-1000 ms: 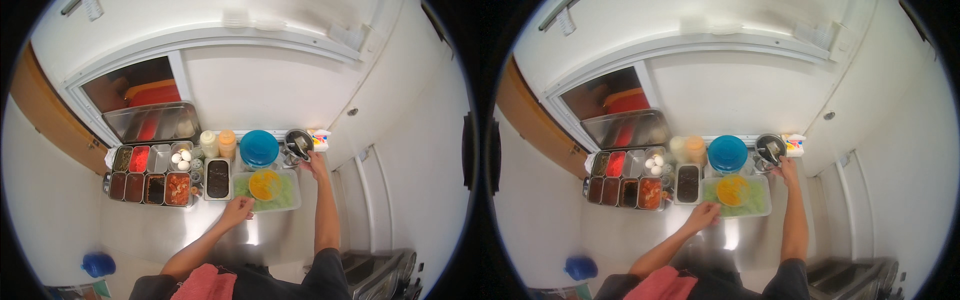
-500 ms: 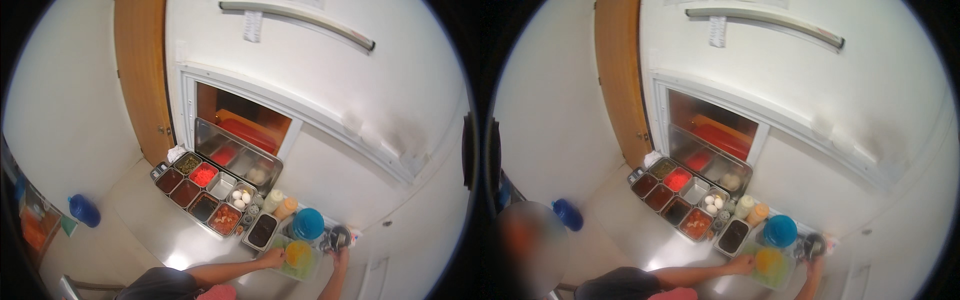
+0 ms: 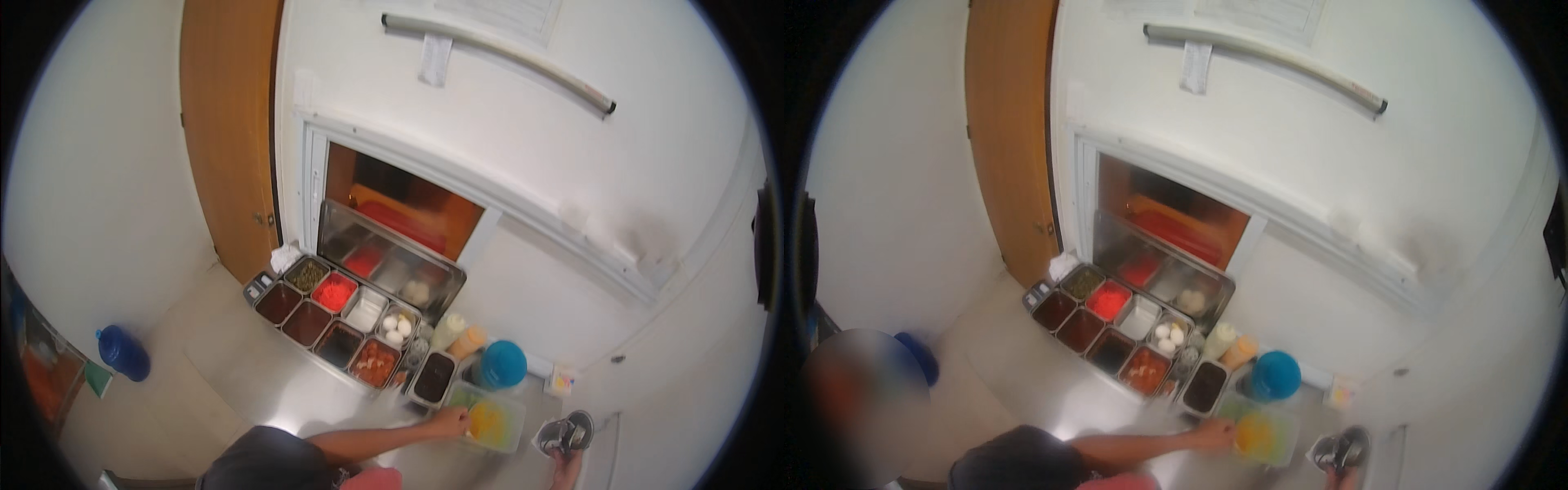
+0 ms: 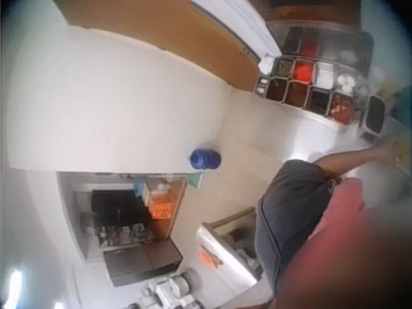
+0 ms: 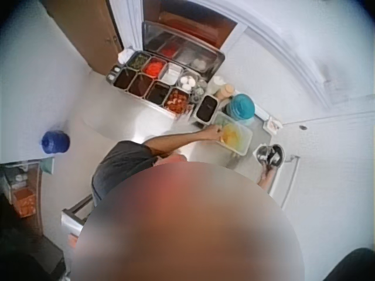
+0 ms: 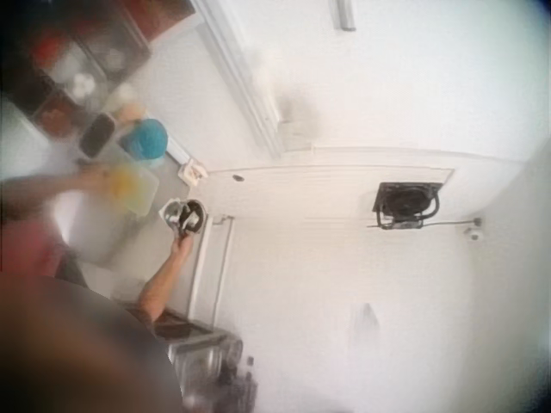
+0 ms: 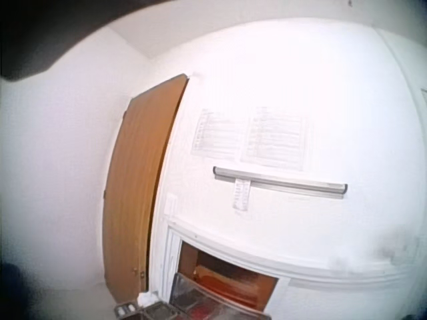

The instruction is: The person assembles a bowl of ramen by placing a boiled egg and sliced sausage into a pot of noodles, then adds various toppings from a condiment station including kimchi, green onions, and sesame seeds. The person then hands the finished bowl through a service window.

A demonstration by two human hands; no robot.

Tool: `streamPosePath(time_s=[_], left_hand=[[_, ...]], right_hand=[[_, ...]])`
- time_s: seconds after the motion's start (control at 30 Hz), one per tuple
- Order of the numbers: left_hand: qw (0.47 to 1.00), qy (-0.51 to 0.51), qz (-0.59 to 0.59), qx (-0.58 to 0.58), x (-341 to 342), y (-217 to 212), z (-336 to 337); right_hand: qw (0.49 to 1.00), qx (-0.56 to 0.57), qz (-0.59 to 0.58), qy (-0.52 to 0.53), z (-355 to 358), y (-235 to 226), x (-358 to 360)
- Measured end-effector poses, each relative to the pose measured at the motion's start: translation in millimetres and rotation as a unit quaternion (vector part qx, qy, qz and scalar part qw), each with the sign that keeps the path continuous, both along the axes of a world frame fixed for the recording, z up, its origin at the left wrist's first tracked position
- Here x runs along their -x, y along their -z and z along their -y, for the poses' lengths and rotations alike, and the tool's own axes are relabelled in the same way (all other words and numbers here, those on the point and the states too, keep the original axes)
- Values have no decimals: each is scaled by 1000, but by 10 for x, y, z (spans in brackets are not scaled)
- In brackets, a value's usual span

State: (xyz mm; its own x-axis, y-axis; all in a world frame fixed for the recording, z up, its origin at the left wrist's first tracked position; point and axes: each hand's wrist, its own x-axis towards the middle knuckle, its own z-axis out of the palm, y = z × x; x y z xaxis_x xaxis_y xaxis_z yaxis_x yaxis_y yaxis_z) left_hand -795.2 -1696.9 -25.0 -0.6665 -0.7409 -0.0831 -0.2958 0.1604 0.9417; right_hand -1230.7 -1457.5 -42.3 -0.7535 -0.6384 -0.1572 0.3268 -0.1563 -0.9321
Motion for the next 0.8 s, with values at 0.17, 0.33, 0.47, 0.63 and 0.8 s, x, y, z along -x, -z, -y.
streamPosePath(time_s=[0.17, 0.33, 0.47, 0.63, 0.8], left_hand=[[993, 80, -73, -40, -517, -60, -165], [974, 193, -46, -112, -1039, -10, -396], [941, 296, 5, -165, -1244, 282, -660], [890, 383, 91, -232, -1204, 532, -1083], [819, 528, 163, -155, -811, 463, -1758]], right_hand=[[998, -37, 21, 44, -1005, -333, -888], [961, -34, 132, 241, -1940, -351, -2256], [953, 10, 113, 279, -2482, -327, -3444], [908, 7, 155, 389, -3058, -105, -4634], [797, -1, 209, 567, -3814, 268, -5727]])
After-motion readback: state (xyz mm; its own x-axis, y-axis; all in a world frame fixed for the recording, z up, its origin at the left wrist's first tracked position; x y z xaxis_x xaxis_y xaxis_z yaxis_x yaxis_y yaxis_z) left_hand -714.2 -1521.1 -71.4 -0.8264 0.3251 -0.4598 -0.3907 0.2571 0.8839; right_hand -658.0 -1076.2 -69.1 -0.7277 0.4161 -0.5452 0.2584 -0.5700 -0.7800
